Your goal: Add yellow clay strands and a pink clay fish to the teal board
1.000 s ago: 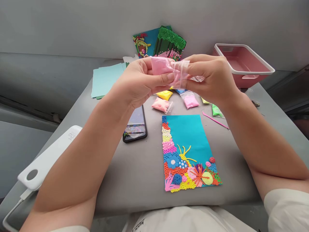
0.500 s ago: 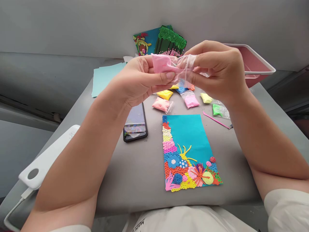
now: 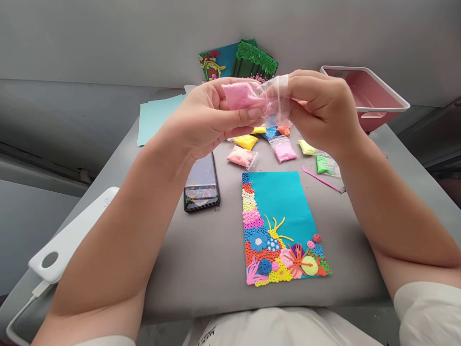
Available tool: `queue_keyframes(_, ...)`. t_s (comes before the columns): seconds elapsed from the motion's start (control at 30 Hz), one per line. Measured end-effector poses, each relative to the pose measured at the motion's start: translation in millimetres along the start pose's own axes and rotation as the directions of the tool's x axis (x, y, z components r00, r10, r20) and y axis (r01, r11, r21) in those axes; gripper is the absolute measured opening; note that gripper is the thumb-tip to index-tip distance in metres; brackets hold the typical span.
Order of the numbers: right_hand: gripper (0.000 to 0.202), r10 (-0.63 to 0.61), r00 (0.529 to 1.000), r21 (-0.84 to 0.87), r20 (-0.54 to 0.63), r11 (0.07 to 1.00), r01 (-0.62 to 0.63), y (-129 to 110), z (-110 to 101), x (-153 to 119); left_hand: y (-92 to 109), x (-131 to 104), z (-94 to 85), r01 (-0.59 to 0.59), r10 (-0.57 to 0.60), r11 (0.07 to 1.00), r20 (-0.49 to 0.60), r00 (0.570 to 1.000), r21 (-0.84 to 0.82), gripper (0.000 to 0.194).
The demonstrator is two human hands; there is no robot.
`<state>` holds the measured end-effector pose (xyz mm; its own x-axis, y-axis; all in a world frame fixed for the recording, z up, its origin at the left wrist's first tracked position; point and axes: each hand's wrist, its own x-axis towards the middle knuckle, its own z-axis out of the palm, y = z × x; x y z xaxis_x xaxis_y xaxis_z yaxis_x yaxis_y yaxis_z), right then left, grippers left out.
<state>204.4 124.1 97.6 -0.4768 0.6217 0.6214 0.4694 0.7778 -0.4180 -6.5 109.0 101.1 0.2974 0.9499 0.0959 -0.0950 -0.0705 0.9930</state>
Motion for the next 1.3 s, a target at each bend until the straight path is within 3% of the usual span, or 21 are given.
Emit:
queue_keyframes(0.1,0.042,-0.099,0.995,-0.028,-0.014,0.995,0.099,1.6,0.2,0.8,0.0,1.1,-4.3,0.005,-0.005,1.0,0.008,1.0,0.004,0.039)
queue_keyframes(0.2,0.054,-0.085,0.996,-0.081,-0.018,0.993,0.083,0.7,2.2,0.8,-2.5,2.5,-4.9,0.015,-0.015,1.0,0.028,0.999,0.001,0.04)
queue_keyframes(0.3,0.05,-0.059,0.998,-0.143,-0.035,0.988,0.053,-3.5,3.5,0.2,-1.7,1.7,-2.0,0.01,-0.009,1.0,0.045,0.999,-0.007,0.039)
queue_keyframes(0.4,0.042,-0.034,0.998,-0.171,-0.049,0.985,0.025,-8.9,4.3,-0.9,1.4,-0.4,1.1,0.02,-0.02,1.0,-0.023,1.0,-0.002,0.038)
queue_keyframes(0.53,0.049,-0.009,0.998,-0.218,-0.069,0.976,-0.007,-13.9,5.9,-3.1,-0.9,-0.4,2.4,-0.006,0.008,0.998,-0.031,0.999,0.057,0.03)
queue_keyframes(0.63,0.045,-0.031,1.0,-0.22,-0.004,0.975,0.03,-12.8,6.8,-3.4,-7.5,2.2,2.5,-0.059,0.062,0.994,-0.033,0.998,0.088,0.029)
queue_keyframes(0.73,0.027,-0.086,0.988,-0.127,0.13,0.987,0.103,-8.2,6.1,-2.1,-11.8,4.8,2.5,-0.086,0.093,0.994,-0.112,0.989,0.065,0.034)
queue_keyframes(0.8,0.017,-0.101,0.983,-0.056,0.151,0.992,0.11,-5.9,4.7,-1.2,-11.9,5.3,2.7,-0.1,0.105,0.994,-0.142,0.984,0.042,0.038)
queue_keyframes(1.0,0.042,0.026,0.999,-0.028,-0.032,0.999,-0.027,-8.9,1.4,-1.0,-8.2,1.6,4.2,-0.052,0.051,0.997,0.024,0.998,0.049,0.037)
queue_keyframes(1.3,0.02,0.022,0.999,0.07,-0.026,0.997,-0.02,-10.3,5.0,-4.0,-7.9,-0.4,3.7,-0.005,-0.001,0.998,0.109,0.994,0.059,0.034)
